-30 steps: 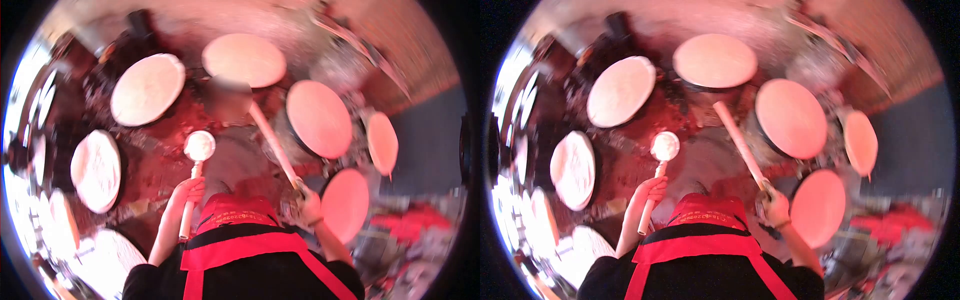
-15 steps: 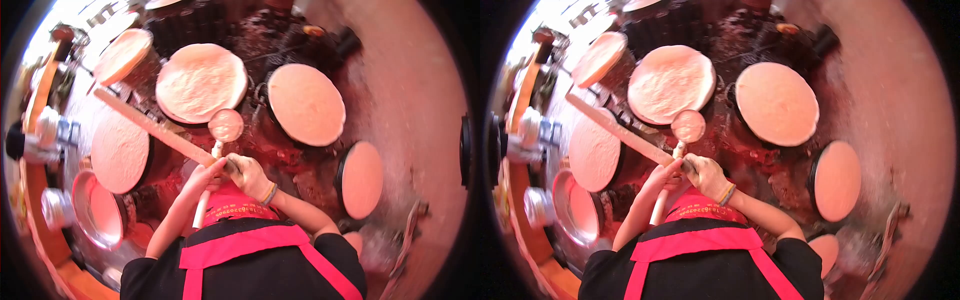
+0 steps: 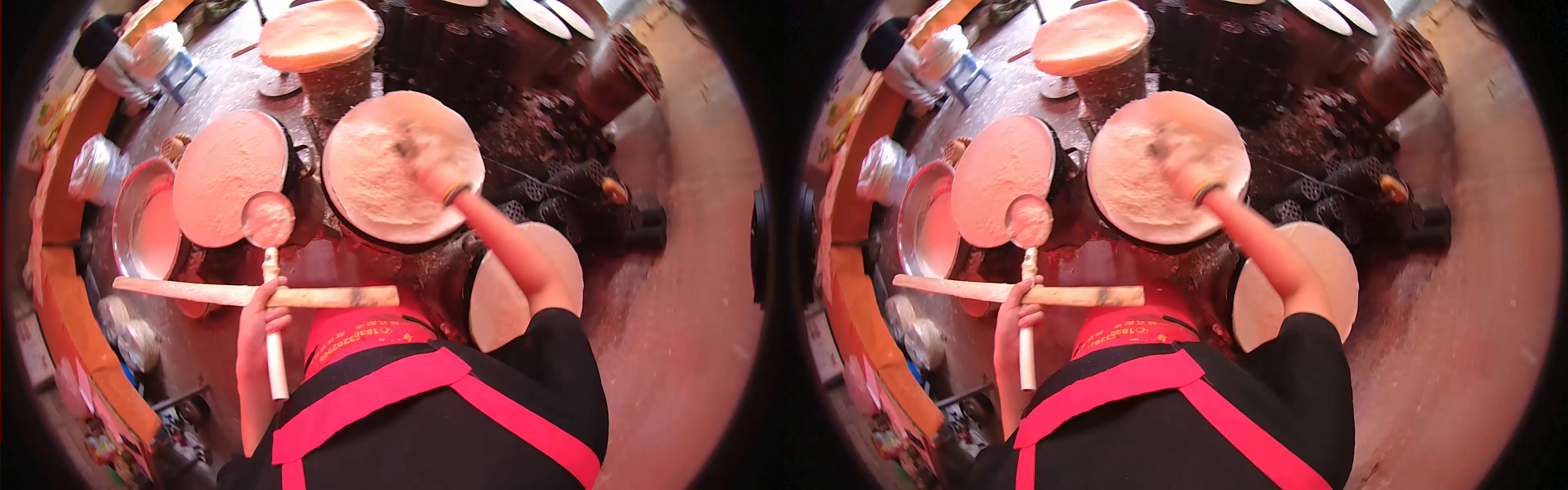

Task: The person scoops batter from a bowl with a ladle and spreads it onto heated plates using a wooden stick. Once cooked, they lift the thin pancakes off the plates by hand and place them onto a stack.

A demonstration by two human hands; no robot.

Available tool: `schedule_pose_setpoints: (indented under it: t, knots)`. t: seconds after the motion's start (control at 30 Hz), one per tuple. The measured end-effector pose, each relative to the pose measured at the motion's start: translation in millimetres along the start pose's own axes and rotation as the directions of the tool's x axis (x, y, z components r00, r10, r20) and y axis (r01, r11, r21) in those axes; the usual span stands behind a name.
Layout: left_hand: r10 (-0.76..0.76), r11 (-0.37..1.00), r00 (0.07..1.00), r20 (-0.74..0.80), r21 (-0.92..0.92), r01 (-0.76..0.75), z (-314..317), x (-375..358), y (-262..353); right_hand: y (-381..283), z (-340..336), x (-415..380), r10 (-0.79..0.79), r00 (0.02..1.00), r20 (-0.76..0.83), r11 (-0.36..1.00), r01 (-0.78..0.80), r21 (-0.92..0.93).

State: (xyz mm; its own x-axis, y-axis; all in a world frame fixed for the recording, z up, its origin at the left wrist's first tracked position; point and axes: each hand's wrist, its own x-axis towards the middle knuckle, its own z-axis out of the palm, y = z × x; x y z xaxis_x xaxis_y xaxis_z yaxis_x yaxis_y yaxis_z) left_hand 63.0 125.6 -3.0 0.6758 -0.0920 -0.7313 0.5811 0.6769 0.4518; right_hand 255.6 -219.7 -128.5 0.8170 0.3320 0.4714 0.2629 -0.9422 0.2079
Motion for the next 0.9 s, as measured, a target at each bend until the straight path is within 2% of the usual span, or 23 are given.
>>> schedule_pose_setpoints:
  t: [0.07, 0.13, 0.17, 0.2, 0.23, 0.27, 0.33, 0.4, 0.43, 0.47, 0.5, 0.53, 0.57, 0.6, 0.63, 0.67, 0.7, 0.73, 0.77, 0.8, 0.83, 0.87, 0.9]
  knots:
    - [-0.016, 0.987, 1.0, 0.001, -0.163, 0.016, -10.1, -11.6, 8.1, 75.3, 21.2, 48.8, 0.092, 0.982, 0.167, 0.966, -0.129, 0.226]
    - [-0.023, 0.955, 0.998, -0.057, -0.296, 0.005, -13.6, -25.6, 16.7, 129.1, 86.6, 67.8, 0.144, 0.954, 0.263, 0.972, -0.187, 0.145]
    - [0.0, 0.946, 0.997, -0.082, -0.324, -0.026, -18.4, -30.1, 20.5, 140.0, 84.6, 76.0, 0.172, 0.882, 0.438, 0.879, -0.338, 0.337]
    - [0.012, 0.942, 0.994, -0.106, -0.333, -0.047, -22.2, -33.6, 25.4, 148.9, 80.9, 85.4, 0.149, 0.783, 0.604, 0.727, -0.501, 0.47]
    - [0.021, 0.936, 0.992, -0.125, -0.346, -0.064, -25.5, -36.2, 30.7, 157.5, 99.0, 82.8, 0.113, 0.814, 0.569, 0.597, -0.514, 0.617]
    - [0.027, 0.93, 0.989, -0.144, -0.36, -0.078, -28.9, -37.0, 36.4, 165.8, 113.6, 85.6, -0.012, 0.702, 0.712, 0.34, -0.667, 0.663]
    - [0.039, 0.922, 0.983, -0.178, -0.373, -0.105, -38.8, -34.8, 49.8, 180.4, 127.3, 87.0, -0.137, 0.556, 0.82, 0.262, -0.778, 0.571]
    - [0.045, 0.914, 0.98, -0.194, -0.387, -0.119, -53.2, -29.7, 62.3, 188.0, 117.7, 89.6, -0.131, 0.525, 0.841, 0.167, -0.825, 0.54]
    - [0.046, 0.911, 0.981, -0.19, -0.395, -0.119, -60.5, -24.1, 71.6, 187.2, 95.6, 100.4, -0.13, 0.514, 0.848, 0.171, -0.831, 0.53]
    - [0.049, 0.908, 0.982, -0.182, -0.402, -0.119, -67.8, -16.4, 82.3, 181.8, 57.5, 121.7, -0.109, 0.452, 0.885, 0.308, -0.831, 0.463]
    - [0.059, 0.921, 0.984, -0.171, -0.372, -0.12, -74.4, -8.5, 94.6, 197.8, 62.3, 132.8, -0.11, 0.487, 0.866, 0.275, -0.823, 0.497]
    - [0.056, 0.92, 0.989, -0.134, -0.377, -0.103, -82.7, 2.1, 107.0, 183.3, 13.2, 163.9, -0.075, 0.471, 0.879, 0.335, -0.818, 0.467]
    - [0.058, 0.919, 0.993, -0.101, -0.383, -0.092, -92.7, 13.7, 119.4, 197.9, 6.0, 184.3, -0.003, 0.474, 0.881, 0.354, -0.823, 0.444]
    - [0.066, 0.914, 0.995, -0.073, -0.395, -0.089, -99.0, 19.5, 131.1, 199.3, -15.3, 208.7, 0.011, 0.548, 0.836, 0.37, -0.779, 0.506]
    - [0.055, 0.911, 0.995, -0.087, -0.404, -0.086, -99.2, 25.4, 147.3, 210.0, -14.5, 233.8, 0.15, 0.626, 0.765, 0.414, -0.743, 0.526]
    - [0.071, 0.928, 0.988, -0.14, -0.355, -0.117, -94.3, 29.2, 162.2, 216.4, -33.9, 265.3, 0.162, 0.66, 0.733, 0.496, -0.697, 0.518]
    - [0.079, 0.932, 0.987, -0.137, -0.341, -0.122, -97.9, 33.8, 175.9, 218.3, -42.5, 290.4, 0.266, 0.813, 0.518, 0.784, -0.495, 0.374]
    - [0.083, 0.937, 0.988, -0.131, -0.326, -0.122, -100.5, 38.7, 187.1, 206.9, -53.0, 316.2, 0.343, 0.833, 0.433, 0.764, -0.516, 0.388]
    - [0.083, 0.937, 0.987, -0.141, -0.326, -0.125, -102.0, 42.9, 197.5, 192.1, -59.0, 331.3, 0.374, 0.899, 0.229, 0.853, -0.431, 0.296]
    - [0.079, 0.937, 0.986, -0.149, -0.325, -0.124, -103.5, 45.6, 207.1, 144.1, -88.0, 345.7, 0.363, 0.931, 0.017, 0.916, -0.361, 0.175]
    - [0.074, 0.939, 0.985, -0.155, -0.321, -0.121, -103.6, 47.9, 213.9, 151.7, -64.5, 356.8, 0.271, 0.949, -0.161, 0.946, -0.232, 0.226]
    - [0.079, 0.938, 0.987, -0.14, -0.326, -0.121, -105.2, 50.6, 220.0, 144.2, -45.3, 367.9, 0.224, 0.94, -0.256, 0.973, -0.201, 0.113]
    - [0.072, 0.923, 0.988, -0.139, -0.366, -0.118, -106.9, 52.5, 225.2, 153.0, -1.9, 374.1, 0.098, 0.907, -0.41, 0.995, -0.091, 0.036]
